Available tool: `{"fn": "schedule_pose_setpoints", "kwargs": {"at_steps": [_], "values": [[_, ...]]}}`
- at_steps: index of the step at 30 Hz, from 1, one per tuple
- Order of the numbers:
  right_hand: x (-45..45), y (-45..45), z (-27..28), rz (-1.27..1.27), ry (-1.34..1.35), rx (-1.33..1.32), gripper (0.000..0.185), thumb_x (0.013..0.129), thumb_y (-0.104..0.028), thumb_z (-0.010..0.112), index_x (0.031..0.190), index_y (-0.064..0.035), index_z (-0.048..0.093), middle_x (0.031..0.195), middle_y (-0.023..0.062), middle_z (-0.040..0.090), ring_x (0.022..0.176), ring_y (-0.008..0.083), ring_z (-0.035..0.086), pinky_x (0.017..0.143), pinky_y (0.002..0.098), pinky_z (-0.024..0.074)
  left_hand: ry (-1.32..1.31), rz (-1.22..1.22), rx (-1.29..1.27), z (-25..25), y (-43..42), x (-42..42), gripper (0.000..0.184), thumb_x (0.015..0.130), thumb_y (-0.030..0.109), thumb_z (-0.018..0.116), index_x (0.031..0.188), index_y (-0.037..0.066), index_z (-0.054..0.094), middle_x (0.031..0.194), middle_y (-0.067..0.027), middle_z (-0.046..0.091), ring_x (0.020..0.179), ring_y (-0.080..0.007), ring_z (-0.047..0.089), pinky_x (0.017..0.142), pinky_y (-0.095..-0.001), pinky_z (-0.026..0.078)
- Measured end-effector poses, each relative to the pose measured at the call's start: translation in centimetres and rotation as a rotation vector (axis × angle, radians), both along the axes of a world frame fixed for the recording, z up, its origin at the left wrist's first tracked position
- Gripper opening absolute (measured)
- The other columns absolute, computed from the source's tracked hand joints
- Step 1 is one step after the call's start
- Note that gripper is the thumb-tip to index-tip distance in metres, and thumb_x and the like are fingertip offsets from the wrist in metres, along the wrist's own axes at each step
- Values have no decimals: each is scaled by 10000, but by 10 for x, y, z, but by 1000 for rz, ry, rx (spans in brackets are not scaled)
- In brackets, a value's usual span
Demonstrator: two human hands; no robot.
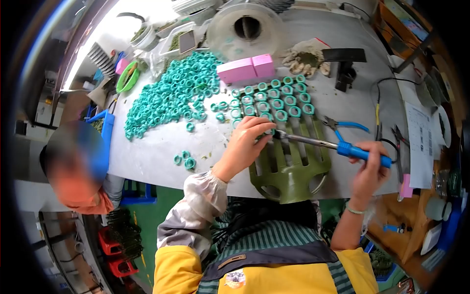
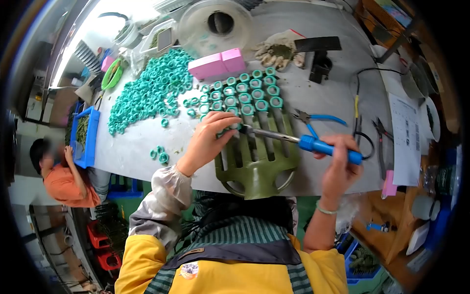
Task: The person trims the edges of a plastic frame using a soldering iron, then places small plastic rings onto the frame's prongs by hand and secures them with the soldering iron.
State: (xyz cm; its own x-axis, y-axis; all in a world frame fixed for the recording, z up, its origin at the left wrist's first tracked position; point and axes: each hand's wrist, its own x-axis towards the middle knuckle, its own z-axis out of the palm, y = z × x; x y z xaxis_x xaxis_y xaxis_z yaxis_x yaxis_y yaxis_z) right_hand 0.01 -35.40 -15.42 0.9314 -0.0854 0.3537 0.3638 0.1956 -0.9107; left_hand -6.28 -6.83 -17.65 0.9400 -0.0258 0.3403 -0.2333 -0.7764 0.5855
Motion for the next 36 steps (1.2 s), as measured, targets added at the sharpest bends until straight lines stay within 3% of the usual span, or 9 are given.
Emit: {"fn": "schedule_pose_setpoints", "kwargs": {"at_steps": [6, 10, 11, 12, 15, 17, 25, 30, 36], "values": [[5, -24, 8, -66, 4, -10, 241, 958, -138, 537, 776, 11, 585, 782, 104, 620, 536, 139, 523, 421, 222, 398, -26, -31, -56, 11, 10, -7, 347, 846, 67, 725, 1188, 75, 667, 1190, -104, 629, 1114, -303, 566, 934, -395, 482], [4, -32, 4, -78, 7, 9, 248, 947, -150, 540, 756, 4, 571, 772, 93, 605, 629, 158, 574, 374, 219, 375, 47, 457, -185, 15, 80, -58, 156, 920, 81, 661, 1072, 44, 660, 923, -57, 703, 816, -147, 667, 713, -298, 541], [3, -32, 4, -79, -1, 11, 248, 945, -149, 539, 753, 4, 570, 772, 92, 603, 645, 160, 581, 370, 221, 374, 131, 587, -137, 19, 95, -79, 114, 895, 83, 664, 997, 33, 650, 865, -115, 674, 748, -236, 667, 685, -345, 532], [2, -31, 4, -79, -10, 14, 248, 944, -147, 539, 750, 4, 568, 771, 92, 601, 662, 162, 588, 366, 222, 373, 188, 615, 89, 20, 114, -98, 115, 889, 109, 673, 976, 38, 651, 827, -126, 676, 705, -264, 665, 649, -355, 519], [0, -27, 5, -75, -11, 15, 245, 941, -144, 538, 748, 4, 572, 770, 93, 599, 683, 164, 595, 363, 223, 372, 382, 727, 194, 17, 122, -134, 218, 823, 139, 751, 990, 52, 641, 848, -132, 646, 758, -297, 634, 676, -395, 499], [-1, -27, 6, -66, -11, 10, 244, 942, -145, 538, 752, 2, 580, 771, 93, 601, 685, 163, 595, 366, 223, 374, 296, 577, 339, 8, 117, -148, 272, 783, 159, 796, 985, 58, 645, 853, -103, 606, 794, -245, 607, 710, -374, 493], [-8, -28, 13, -63, 14, 1, 248, 956, -169, 538, 772, -13, 596, 791, 86, 607, 703, 159, 600, 400, 224, 402, 92, 540, 348, -19, 118, -142, 279, 828, 76, 724, 1103, 93, 676, 1060, -127, 653, 934, -325, 637, 818, -373, 520], [-8, -31, 12, -87, 16, -20, 245, 967, -190, 534, 801, -18, 589, 795, 78, 609, 696, 153, 593, 407, 222, 398, 201, 642, -806, -1, 124, -129, 202, 935, 89, 673, 1100, -28, 688, 1140, -62, 665, 988, -90, 639, 823, -266, 529], [-9, -31, 21, -92, 19, -18, 266, 968, -208, 554, 794, -11, 594, 790, 89, 620, 572, 142, 552, 439, 219, 409, 307, 439, -662, 29, 89, -96, 269, 923, 18, 660, 1191, 7, 681, 1164, -2, 596, 894, -41, 561, 722, -174, 449]]}}
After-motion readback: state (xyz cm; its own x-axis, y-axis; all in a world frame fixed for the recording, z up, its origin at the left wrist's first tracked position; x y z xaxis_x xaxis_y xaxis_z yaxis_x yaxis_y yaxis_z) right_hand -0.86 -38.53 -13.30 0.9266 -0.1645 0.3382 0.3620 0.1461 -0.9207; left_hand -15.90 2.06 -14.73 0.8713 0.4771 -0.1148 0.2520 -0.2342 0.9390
